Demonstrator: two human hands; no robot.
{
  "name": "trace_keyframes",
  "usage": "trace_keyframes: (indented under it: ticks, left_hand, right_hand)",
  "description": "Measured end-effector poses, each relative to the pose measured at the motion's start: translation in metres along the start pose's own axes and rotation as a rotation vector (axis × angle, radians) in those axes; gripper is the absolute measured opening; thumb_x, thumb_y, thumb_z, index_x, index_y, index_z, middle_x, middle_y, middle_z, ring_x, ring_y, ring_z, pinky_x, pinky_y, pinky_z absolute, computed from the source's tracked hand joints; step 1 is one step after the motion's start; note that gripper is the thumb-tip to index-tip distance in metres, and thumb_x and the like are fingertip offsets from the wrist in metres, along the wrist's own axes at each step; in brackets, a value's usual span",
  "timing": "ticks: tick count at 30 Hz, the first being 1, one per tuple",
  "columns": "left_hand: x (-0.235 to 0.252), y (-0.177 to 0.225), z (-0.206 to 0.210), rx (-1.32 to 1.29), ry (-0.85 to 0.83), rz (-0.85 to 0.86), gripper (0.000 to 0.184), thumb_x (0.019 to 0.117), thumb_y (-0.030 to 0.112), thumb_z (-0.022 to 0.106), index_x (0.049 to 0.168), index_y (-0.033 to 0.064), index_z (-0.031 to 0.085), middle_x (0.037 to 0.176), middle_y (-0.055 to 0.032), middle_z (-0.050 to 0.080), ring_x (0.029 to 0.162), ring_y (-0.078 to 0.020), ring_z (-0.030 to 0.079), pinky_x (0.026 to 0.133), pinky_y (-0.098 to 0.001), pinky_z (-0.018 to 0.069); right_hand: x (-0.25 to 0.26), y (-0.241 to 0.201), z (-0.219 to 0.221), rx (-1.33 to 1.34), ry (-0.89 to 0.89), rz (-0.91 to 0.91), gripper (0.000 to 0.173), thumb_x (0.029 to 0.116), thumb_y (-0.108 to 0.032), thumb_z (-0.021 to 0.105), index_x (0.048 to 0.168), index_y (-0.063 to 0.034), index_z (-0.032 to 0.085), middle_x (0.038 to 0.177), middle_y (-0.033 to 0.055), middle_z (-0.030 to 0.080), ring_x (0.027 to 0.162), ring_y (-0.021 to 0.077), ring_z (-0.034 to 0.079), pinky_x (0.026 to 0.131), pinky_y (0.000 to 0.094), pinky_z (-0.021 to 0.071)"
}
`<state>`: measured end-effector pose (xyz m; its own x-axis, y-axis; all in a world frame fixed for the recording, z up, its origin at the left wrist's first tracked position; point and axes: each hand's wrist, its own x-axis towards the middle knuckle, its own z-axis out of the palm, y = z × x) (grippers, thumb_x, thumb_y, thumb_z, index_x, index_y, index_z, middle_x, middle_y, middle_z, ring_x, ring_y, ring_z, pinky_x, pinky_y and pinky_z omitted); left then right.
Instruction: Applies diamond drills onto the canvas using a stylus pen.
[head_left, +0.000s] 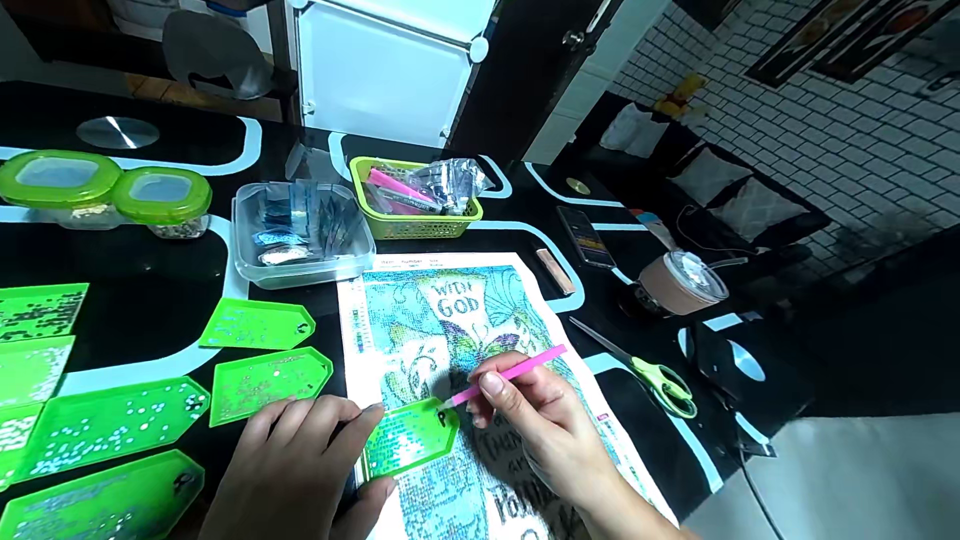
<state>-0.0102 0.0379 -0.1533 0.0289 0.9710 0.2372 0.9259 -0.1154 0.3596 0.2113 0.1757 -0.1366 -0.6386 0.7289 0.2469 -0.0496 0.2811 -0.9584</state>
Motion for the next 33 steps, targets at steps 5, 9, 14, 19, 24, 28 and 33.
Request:
trace_keyframes:
  ticks: [5, 9, 14, 19, 24, 28, 33]
  left_hand:
    - [-0.001, 0.001, 0.000, -0.022, -0.013, 0.010, 0.050, 0.0940, 0.051, 0.062, 0.128, 0.0147, 0.071, 0.109, -0.0133, 0.070, 0.098, -0.0351, 0.065, 0.093, -0.0567, 0.0437]
    - [-0.001, 0.001, -0.001, -0.023, -0.024, 0.004, 0.050, 0.0939, 0.051, 0.062, 0.128, 0.0156, 0.071, 0.109, -0.0127, 0.069, 0.099, -0.0342, 0.065, 0.094, -0.0554, 0.0428]
    - [-0.001, 0.001, 0.000, -0.021, -0.013, 0.008, 0.050, 0.0938, 0.051, 0.062, 0.127, 0.0152, 0.071, 0.109, -0.0129, 0.070, 0.098, -0.0345, 0.065, 0.093, -0.0550, 0.0434]
    - [-0.002, 0.001, 0.002, -0.006, 0.015, 0.014, 0.049, 0.0935, 0.051, 0.060, 0.125, 0.0158, 0.072, 0.107, -0.0120, 0.069, 0.097, -0.0332, 0.065, 0.091, -0.0537, 0.0433]
    - [-0.002, 0.002, 0.003, 0.011, 0.038, 0.016, 0.048, 0.0925, 0.051, 0.061, 0.123, 0.0161, 0.073, 0.104, -0.0105, 0.070, 0.095, -0.0313, 0.065, 0.090, -0.0522, 0.0440]
    - [-0.002, 0.001, 0.005, 0.011, 0.052, 0.020, 0.048, 0.0925, 0.051, 0.060, 0.123, 0.0169, 0.073, 0.104, -0.0091, 0.069, 0.095, -0.0307, 0.065, 0.090, -0.0520, 0.0444]
    - [-0.003, 0.000, 0.007, 0.015, 0.066, 0.021, 0.048, 0.0932, 0.052, 0.058, 0.122, 0.0174, 0.073, 0.103, -0.0084, 0.069, 0.095, -0.0300, 0.064, 0.090, -0.0511, 0.0442]
  right_hand:
    - [-0.007, 0.006, 0.001, -0.042, -0.002, 0.003, 0.016, 0.1072, -0.016, 0.055, 0.107, -0.0033, 0.065, 0.088, -0.0001, 0.069, 0.078, 0.0049, 0.067, 0.072, 0.0225, 0.0584]
    - [-0.005, 0.006, 0.009, -0.153, -0.106, -0.092, 0.023, 0.1087, -0.019, 0.053, 0.105, 0.0007, 0.065, 0.089, 0.0017, 0.069, 0.079, 0.0031, 0.066, 0.072, 0.0207, 0.0572]
    - [0.001, 0.007, 0.019, -0.290, -0.165, -0.205, 0.029, 0.1102, -0.022, 0.050, 0.102, 0.0021, 0.064, 0.084, 0.0057, 0.066, 0.075, 0.0034, 0.063, 0.069, 0.0191, 0.0539]
    - [0.005, 0.005, 0.027, -0.344, -0.197, -0.205, 0.031, 0.1101, -0.023, 0.050, 0.101, 0.0019, 0.065, 0.085, 0.0074, 0.067, 0.076, 0.0048, 0.063, 0.071, 0.0195, 0.0539]
    - [0.006, 0.006, 0.029, -0.374, -0.202, -0.211, 0.033, 0.1103, -0.025, 0.049, 0.100, 0.0011, 0.065, 0.083, 0.0067, 0.066, 0.075, 0.0046, 0.063, 0.070, 0.0190, 0.0530]
    - [0.006, 0.007, 0.028, -0.383, -0.198, -0.237, 0.032, 0.1102, -0.024, 0.049, 0.100, 0.0012, 0.065, 0.084, 0.0071, 0.066, 0.076, 0.0044, 0.063, 0.071, 0.0185, 0.0533]
    - [0.006, 0.007, 0.028, -0.384, -0.195, -0.245, 0.032, 0.1101, -0.025, 0.050, 0.099, 0.0012, 0.065, 0.082, 0.0066, 0.066, 0.075, 0.0040, 0.063, 0.070, 0.0180, 0.0532]
